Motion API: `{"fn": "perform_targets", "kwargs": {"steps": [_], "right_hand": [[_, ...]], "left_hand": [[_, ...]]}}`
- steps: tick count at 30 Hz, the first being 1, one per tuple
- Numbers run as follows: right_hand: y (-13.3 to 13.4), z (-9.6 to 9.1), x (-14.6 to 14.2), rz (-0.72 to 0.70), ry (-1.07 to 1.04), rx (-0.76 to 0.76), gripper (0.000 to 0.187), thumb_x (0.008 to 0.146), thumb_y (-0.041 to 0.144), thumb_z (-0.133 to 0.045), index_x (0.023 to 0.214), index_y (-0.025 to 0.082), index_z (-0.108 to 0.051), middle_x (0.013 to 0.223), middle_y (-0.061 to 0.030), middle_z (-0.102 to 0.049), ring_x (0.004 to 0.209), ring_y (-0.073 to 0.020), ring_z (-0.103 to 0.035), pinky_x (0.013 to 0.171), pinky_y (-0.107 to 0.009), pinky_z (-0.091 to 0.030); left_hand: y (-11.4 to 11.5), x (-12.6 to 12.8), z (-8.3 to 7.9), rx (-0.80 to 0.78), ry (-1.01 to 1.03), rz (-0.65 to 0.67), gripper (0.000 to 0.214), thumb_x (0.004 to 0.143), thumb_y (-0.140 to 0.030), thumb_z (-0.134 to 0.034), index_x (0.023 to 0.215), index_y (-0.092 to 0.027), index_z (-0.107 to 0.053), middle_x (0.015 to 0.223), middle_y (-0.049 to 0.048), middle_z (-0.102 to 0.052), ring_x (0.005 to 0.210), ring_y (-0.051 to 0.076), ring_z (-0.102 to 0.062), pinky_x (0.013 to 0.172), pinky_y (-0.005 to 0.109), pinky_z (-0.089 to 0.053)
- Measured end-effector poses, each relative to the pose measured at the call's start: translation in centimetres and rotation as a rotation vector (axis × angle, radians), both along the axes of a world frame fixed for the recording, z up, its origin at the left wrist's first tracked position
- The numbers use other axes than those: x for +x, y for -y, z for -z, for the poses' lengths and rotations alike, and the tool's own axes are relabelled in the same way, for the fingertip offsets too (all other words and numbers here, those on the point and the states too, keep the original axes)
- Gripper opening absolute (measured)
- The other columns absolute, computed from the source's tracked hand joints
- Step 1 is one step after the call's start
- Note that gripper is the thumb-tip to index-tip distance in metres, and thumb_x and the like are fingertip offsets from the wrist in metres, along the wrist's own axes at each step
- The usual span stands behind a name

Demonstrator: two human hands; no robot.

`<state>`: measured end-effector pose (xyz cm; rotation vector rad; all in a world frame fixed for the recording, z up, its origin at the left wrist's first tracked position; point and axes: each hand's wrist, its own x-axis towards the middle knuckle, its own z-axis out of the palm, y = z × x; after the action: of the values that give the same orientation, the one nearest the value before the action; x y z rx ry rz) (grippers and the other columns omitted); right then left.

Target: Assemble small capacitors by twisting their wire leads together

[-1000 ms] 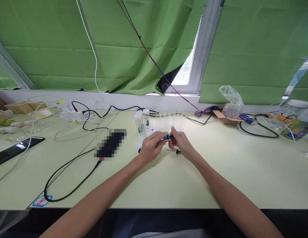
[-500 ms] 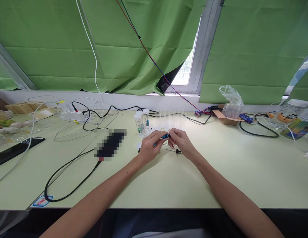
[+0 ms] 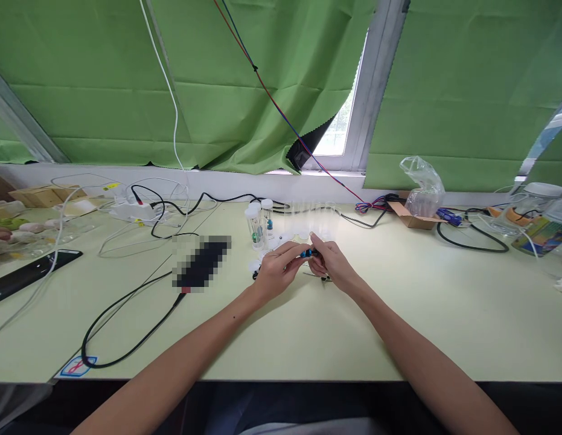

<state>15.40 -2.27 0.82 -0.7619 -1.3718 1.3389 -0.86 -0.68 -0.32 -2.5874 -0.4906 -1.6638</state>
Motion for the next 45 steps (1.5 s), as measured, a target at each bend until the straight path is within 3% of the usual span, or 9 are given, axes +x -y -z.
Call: {"fn": "perform_targets", "kwargs": {"steps": [6,10,15,21,30,36,40,45], "right_hand": [[-0.17,0.03,-0.18,0.056,0.037,-0.025,0.070,0.086,0.072,-0.043,0.040,0.020,-0.034,0.033,0.0036,-0.032,0.032,-0.0076,-0.035,0.039,-0.025,-0.025],[0.00,-0.26,-0.12,0.117,0.050,-0.028,0.057,0.082,0.072,-0.050,0.063,0.018,-0.053,0.045,0.0026,-0.048,0.038,-0.0090,-0.042,0.040,-0.024,-0.032],[0.29,-0.27,0.21,0.078,0.008,0.082,0.037,0.084,0.056,-0.063,0.083,0.019,-0.057,0.064,0.0029,-0.055,0.050,-0.0088,-0.049,0.045,-0.022,-0.036],[0.18,0.02,0.43,0.042,0.027,0.106,0.035,0.086,0.050,-0.063,0.075,0.018,-0.054,0.059,0.0043,-0.050,0.049,-0.0085,-0.046,0.047,-0.023,-0.036],[0.20,-0.26,0.06,0.068,0.103,0.047,0.067,0.090,0.063,-0.047,0.040,0.019,-0.038,0.034,0.0030,-0.037,0.036,-0.0081,-0.038,0.044,-0.026,-0.031],[0.14,-0.28,-0.06,0.073,0.094,0.010,0.071,0.088,0.070,-0.042,0.038,0.020,-0.034,0.031,0.0023,-0.035,0.032,-0.0079,-0.038,0.043,-0.026,-0.031],[-0.15,-0.11,0.06,0.127,0.099,-0.028,0.064,0.086,0.071,-0.044,0.050,0.018,-0.048,0.038,0.0018,-0.044,0.035,-0.0085,-0.042,0.040,-0.024,-0.031],[-0.16,0.01,0.34,0.103,0.020,0.061,0.041,0.085,0.059,-0.059,0.080,0.018,-0.058,0.063,0.0015,-0.057,0.046,-0.0086,-0.049,0.043,-0.022,-0.036]], "left_hand": [[0.10,0.10,0.12,-0.050,0.026,-0.003,0.025,0.091,-0.015,-0.058,0.114,-0.021,-0.064,0.089,0.0052,-0.069,0.061,0.008,-0.056,0.055,0.020,-0.046],[0.05,0.11,0.13,-0.153,0.090,-0.015,0.021,0.090,-0.018,-0.059,0.110,-0.021,-0.066,0.090,0.0047,-0.068,0.059,0.007,-0.057,0.054,0.020,-0.047],[-0.02,0.06,-0.12,-0.208,0.124,-0.052,0.017,0.090,-0.021,-0.061,0.105,-0.020,-0.068,0.087,0.0030,-0.067,0.057,0.006,-0.055,0.055,0.020,-0.047],[0.04,0.12,-0.15,-0.207,0.108,-0.054,0.018,0.090,-0.021,-0.060,0.106,-0.020,-0.067,0.090,0.0042,-0.068,0.060,0.007,-0.056,0.056,0.019,-0.048],[-0.07,-0.01,0.30,-0.180,0.051,-0.003,0.021,0.091,-0.018,-0.057,0.111,-0.022,-0.065,0.088,0.0036,-0.065,0.057,0.006,-0.054,0.054,0.020,-0.045],[-0.04,0.13,0.27,-0.168,0.056,-0.004,0.020,0.092,-0.019,-0.057,0.110,-0.021,-0.065,0.089,0.0041,-0.066,0.058,0.006,-0.054,0.053,0.019,-0.045],[-0.05,0.17,0.08,-0.212,0.092,-0.035,0.018,0.091,-0.022,-0.059,0.107,-0.020,-0.067,0.089,0.0040,-0.066,0.056,0.006,-0.054,0.054,0.019,-0.047],[-0.13,0.11,-0.21,-0.268,0.158,-0.082,0.016,0.089,-0.022,-0.062,0.103,-0.019,-0.069,0.088,0.0038,-0.067,0.060,0.007,-0.054,0.055,0.019,-0.047]]}}
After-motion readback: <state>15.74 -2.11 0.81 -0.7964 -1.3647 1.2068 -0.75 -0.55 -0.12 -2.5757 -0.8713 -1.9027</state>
